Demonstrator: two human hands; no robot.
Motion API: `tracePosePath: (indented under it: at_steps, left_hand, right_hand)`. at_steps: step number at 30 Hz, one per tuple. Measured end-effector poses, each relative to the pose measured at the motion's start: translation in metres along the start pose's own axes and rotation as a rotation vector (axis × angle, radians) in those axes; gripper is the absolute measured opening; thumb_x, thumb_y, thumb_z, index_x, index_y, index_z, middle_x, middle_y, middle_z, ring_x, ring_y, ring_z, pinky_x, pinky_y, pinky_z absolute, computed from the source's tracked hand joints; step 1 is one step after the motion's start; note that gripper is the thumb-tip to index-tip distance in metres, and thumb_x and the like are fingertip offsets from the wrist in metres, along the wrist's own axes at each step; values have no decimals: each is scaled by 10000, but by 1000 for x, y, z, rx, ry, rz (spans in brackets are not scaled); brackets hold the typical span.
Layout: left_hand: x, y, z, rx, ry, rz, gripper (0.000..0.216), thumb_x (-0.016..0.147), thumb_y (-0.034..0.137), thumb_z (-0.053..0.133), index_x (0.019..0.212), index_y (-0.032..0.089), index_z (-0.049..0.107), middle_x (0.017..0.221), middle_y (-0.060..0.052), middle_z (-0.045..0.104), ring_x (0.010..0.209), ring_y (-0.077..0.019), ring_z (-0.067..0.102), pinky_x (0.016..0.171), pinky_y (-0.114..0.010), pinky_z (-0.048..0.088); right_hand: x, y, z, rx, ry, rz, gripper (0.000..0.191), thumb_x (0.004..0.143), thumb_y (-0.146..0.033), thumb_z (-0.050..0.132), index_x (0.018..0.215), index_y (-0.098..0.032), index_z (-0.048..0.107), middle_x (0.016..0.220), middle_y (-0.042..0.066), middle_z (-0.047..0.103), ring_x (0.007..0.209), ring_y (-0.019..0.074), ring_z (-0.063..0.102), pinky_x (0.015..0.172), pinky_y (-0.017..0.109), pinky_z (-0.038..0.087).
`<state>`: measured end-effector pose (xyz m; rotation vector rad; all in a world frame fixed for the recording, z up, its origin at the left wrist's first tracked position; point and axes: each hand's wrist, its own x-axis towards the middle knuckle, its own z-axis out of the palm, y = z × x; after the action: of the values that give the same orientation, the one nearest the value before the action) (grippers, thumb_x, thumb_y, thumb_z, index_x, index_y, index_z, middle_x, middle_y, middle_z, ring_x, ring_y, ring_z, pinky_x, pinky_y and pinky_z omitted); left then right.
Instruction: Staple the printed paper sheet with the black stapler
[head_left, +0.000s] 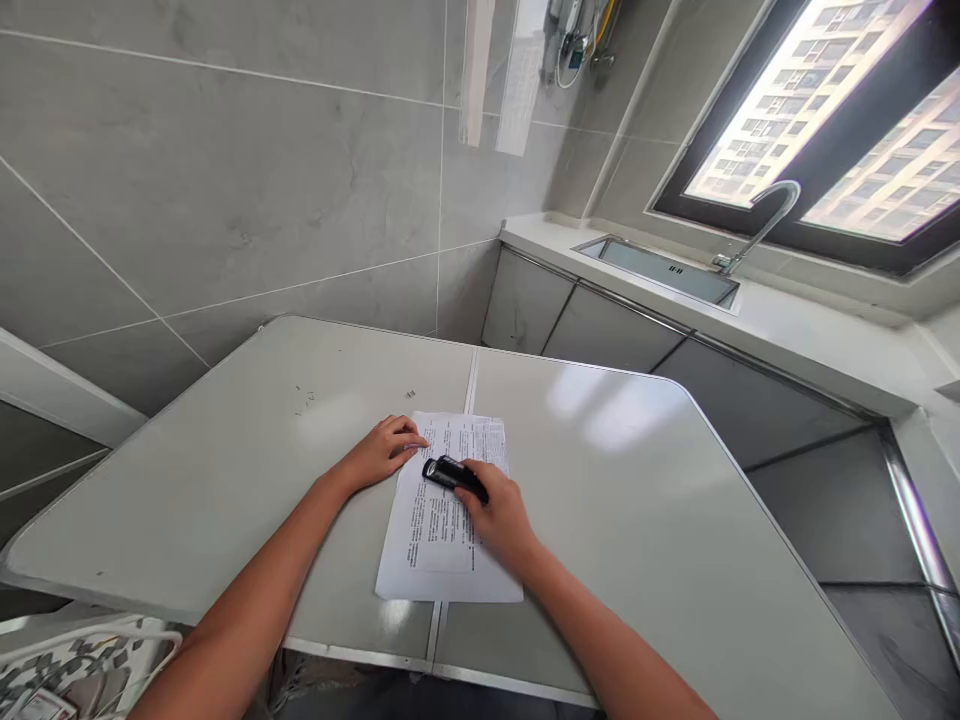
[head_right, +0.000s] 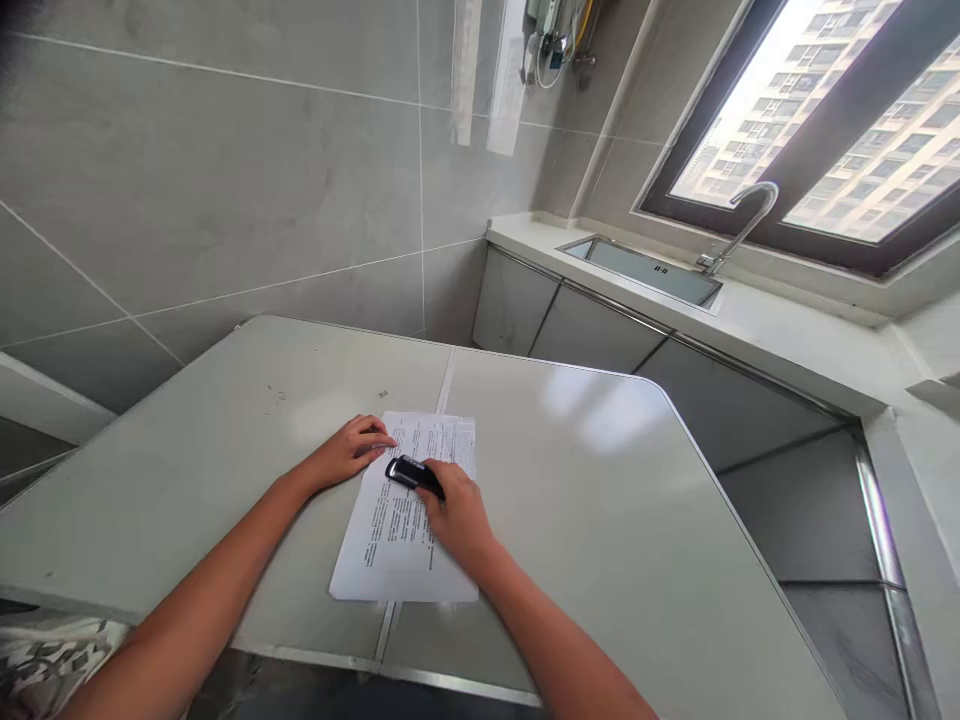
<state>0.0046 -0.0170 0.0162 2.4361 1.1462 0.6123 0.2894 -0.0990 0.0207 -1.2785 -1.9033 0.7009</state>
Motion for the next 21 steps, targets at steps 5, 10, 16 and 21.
tracePosePath:
  at_steps: [5,10,16,21]
  left_hand:
    - [-1,-3,5,93,58,4,311,1034,209,505,1217,290,743,1232,-82,624,1146,-239,582,1037,-452,501]
    - [4,14,8,200,131,-7,388,1023,114,429,1257,250,708,1314,-111,619,1203,-272,588,1063,-521,490]
    - [35,73,34,101,-77,122,436,1051,431,525,1446,261,590,1552,-104,536,1443,-302,491,1231,-532,373]
    - [53,60,61,174,-158,28,693,1034,598,478,1609,217,412,1715,-132,321,1615,-345,219,1314,-605,143]
  right_hand:
    - [19,41,-71,71,121,-18,342,934,-369,689,1257,-257,701,1134,64,788,996,274,752,911,421,607]
    - [19,81,-121,16,55,-36,478,944,-441,697,1390,-271,665,1208,80,774,1042,289,745,890,422,617]
    - [11,96,-128,29,-75,-126,416,982,-384,683,1390,-304,685,1090,61,770,916,240,719,790,373,589]
    - [12,99,-133,26,-144,-196,408,999,-325,665,1407,-331,676,1115,65,746,938,224,701,810,370,570]
